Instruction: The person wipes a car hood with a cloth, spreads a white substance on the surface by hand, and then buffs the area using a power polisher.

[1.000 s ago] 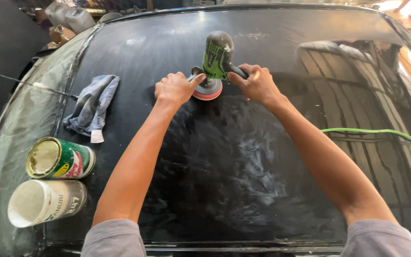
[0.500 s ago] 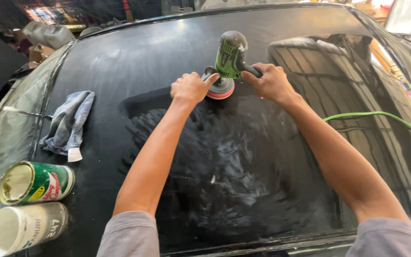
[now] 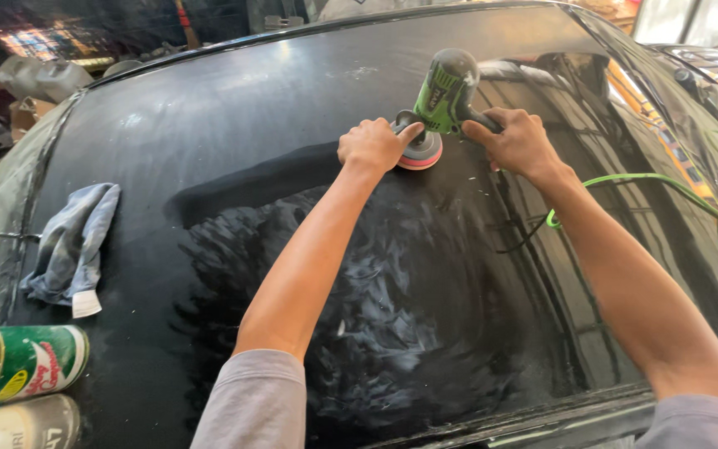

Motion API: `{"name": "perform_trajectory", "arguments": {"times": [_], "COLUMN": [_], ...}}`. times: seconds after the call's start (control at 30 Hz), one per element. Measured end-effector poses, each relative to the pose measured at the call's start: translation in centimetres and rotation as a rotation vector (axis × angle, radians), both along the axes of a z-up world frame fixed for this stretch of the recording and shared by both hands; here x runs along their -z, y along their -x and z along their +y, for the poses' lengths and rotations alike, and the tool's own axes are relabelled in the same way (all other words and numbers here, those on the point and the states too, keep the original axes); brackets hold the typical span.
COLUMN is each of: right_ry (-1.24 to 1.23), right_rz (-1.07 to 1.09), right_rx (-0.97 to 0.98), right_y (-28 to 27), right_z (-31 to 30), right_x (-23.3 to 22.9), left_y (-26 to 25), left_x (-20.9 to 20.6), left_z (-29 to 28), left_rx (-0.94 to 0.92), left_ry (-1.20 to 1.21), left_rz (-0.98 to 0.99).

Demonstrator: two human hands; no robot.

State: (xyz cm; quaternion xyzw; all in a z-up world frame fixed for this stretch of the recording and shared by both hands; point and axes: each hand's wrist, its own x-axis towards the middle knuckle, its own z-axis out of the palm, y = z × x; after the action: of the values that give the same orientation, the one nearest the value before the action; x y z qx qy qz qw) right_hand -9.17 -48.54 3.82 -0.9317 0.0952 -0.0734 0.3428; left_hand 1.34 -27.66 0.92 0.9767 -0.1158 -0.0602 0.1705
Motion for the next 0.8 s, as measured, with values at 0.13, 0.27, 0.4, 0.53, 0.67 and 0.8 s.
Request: {"name": "perform_trajectory", "arguments": {"times": [0.13, 0.27, 0.4, 0.53, 0.67, 0.8], "right_ry": [0.032, 0.031, 0.038, 0.075, 0.06, 0.073], "right_rz": [-0.004, -0.017, -0.022, -0.053, -0.04, -0.058], "right_rx": [0.055, 0.108, 0.134, 0.122, 0.081, 0.024], "right_y": [0.7, 1.5, 2.2, 2.6, 3.2, 3.1], "right_z": [-2.7, -4.9, -4.6, -2.7, 0.2, 3.3], "right_x": [0.7, 1.2, 1.5, 1.3, 1.2, 0.8], "left_y": [-0.1, 0.0, 0.5, 1.4, 2.2, 2.8], "left_x": [0.2, 0.4, 0.5, 0.8, 1.3, 1.6], "left_z": [-3.2, -5.7, -5.8, -3.5, 0.0, 3.5], "left_rx": [0.037, 0.074, 0.076, 0.068, 0.073, 0.019], "left_ry": [0.003, -0.002, 0.02, 0.032, 0.074, 0.08], "left_rz": [0.003, 0.005, -0.014, 0.022, -0.046, -0.036]}}
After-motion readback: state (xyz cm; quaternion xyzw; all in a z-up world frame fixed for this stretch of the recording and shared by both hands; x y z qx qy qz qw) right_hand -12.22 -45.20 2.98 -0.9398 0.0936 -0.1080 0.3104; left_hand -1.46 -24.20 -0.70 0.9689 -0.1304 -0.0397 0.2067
